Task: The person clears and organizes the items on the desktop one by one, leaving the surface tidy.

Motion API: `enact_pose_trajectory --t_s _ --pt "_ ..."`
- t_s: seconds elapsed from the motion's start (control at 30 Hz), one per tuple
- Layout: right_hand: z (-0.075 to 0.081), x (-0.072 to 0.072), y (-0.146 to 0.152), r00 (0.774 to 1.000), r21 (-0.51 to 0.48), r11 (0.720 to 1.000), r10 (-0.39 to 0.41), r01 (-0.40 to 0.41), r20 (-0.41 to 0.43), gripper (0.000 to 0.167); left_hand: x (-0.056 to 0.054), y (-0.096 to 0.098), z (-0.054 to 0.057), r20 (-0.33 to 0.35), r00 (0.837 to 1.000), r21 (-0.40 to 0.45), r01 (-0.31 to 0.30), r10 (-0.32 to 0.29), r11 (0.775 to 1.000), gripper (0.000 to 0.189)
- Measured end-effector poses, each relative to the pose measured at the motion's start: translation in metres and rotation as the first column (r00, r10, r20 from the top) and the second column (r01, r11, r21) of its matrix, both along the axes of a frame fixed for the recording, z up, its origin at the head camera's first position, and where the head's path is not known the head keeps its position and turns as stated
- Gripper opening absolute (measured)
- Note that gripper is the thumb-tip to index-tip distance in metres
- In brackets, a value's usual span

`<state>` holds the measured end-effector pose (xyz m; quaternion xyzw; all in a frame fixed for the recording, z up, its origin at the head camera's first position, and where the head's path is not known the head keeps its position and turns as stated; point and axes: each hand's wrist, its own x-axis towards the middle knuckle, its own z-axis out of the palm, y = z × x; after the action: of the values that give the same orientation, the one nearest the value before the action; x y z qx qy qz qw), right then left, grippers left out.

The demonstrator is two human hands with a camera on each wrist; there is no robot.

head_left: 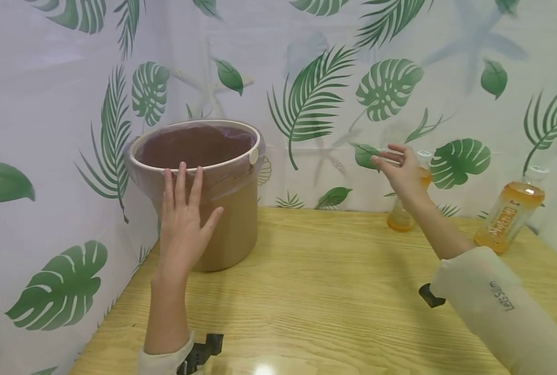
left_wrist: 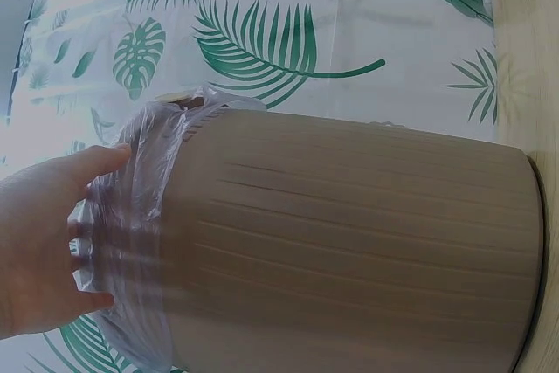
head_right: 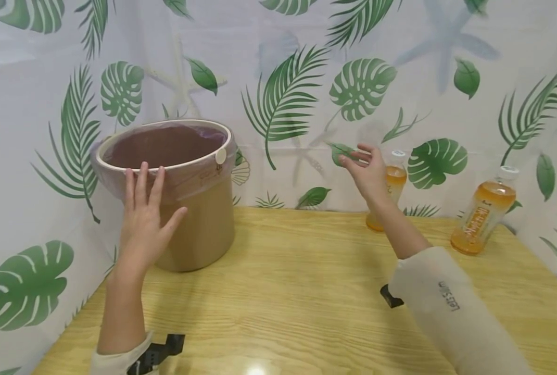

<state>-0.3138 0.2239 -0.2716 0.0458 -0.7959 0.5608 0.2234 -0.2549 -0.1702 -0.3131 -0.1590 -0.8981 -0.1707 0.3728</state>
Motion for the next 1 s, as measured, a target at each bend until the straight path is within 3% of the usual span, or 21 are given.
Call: enact_pose_trajectory --t_s 0.3,0.5,0.83,1.0 --pt "-0.016 -0.002 0.060 0.975 0.105 0.977 -0.197 0.186 0.101 0.081 -0.001 0.000 0.000 -0.001 1.000 -0.006 -0.003 0.003 1.000 0.081" --pt "-0.028 -0.013 0.085 0.946 0.164 0.950 -0.291 0.267 0.141 0.082 0.000 0.000 0.000 0.003 1.000 -0.001 -0.007 0.007 1.000 0.081" --pt "-0.042 -0.042 0.100 0.933 0.243 0.946 -0.273 0.216 0.234 0.094 -0.001 -0.003 0.001 0.002 1.000 -0.005 -0.011 0.011 1.000 0.080" --pt "-0.043 -0.049 0.099 0.919 0.313 0.920 -0.315 0.235 0.236 0.090 0.000 0.000 0.000 0.023 1.000 -0.008 -0.013 0.013 1.000 0.079"
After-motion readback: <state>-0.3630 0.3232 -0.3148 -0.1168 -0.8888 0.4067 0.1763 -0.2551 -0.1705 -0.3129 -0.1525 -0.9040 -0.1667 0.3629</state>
